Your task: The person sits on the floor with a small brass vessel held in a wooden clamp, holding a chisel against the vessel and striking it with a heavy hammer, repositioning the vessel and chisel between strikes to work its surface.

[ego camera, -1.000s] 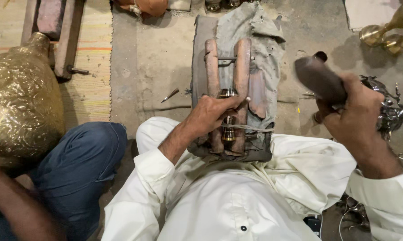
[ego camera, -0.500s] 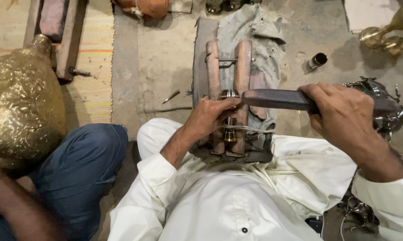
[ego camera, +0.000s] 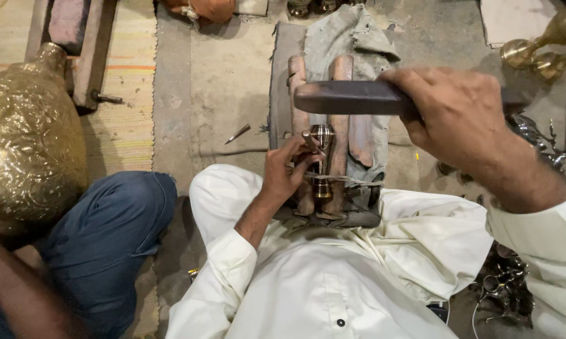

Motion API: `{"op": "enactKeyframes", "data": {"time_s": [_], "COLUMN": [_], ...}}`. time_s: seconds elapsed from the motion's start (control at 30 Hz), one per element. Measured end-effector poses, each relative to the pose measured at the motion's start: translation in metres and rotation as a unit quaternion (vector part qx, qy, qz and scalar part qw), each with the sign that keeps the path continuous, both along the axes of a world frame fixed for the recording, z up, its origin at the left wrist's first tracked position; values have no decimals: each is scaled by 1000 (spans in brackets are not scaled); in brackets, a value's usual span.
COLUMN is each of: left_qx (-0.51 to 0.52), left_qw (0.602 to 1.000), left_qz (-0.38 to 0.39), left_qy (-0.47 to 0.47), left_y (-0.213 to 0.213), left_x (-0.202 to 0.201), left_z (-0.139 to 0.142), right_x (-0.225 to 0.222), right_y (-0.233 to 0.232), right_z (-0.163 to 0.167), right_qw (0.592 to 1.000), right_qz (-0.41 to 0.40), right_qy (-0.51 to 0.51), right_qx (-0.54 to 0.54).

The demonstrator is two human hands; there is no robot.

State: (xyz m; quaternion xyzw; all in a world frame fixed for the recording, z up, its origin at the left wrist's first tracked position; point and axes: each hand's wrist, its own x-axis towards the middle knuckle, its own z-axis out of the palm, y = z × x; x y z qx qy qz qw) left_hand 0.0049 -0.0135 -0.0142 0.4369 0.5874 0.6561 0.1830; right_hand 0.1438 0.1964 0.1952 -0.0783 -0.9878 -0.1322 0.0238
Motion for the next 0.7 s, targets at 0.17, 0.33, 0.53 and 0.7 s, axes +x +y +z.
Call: {"op": "enactKeyframes", "data": {"time_s": [0.17,0.33,0.53,0.7], "left_qx": [3,27,34,-23], "left_qw": [996,982,988,984], "left_qz": [30,31,95,114], "left_qy": [-90,-185,-114,-135], "left_y": [2,2,7,4], "left_x": [9,16,19,19], "left_z": [-7,-13,-18,-14], "right_x": [-35,-57,-71,-75], "right_y": [-19,-23,-29,-28], "right_z": [18,33,27,27], "right_qw": [996,992,987,989], "right_qz": [34,99,69,63], "right_qy": [-64,54,-105,-113], "right_qx": [58,-50,100,69]}}
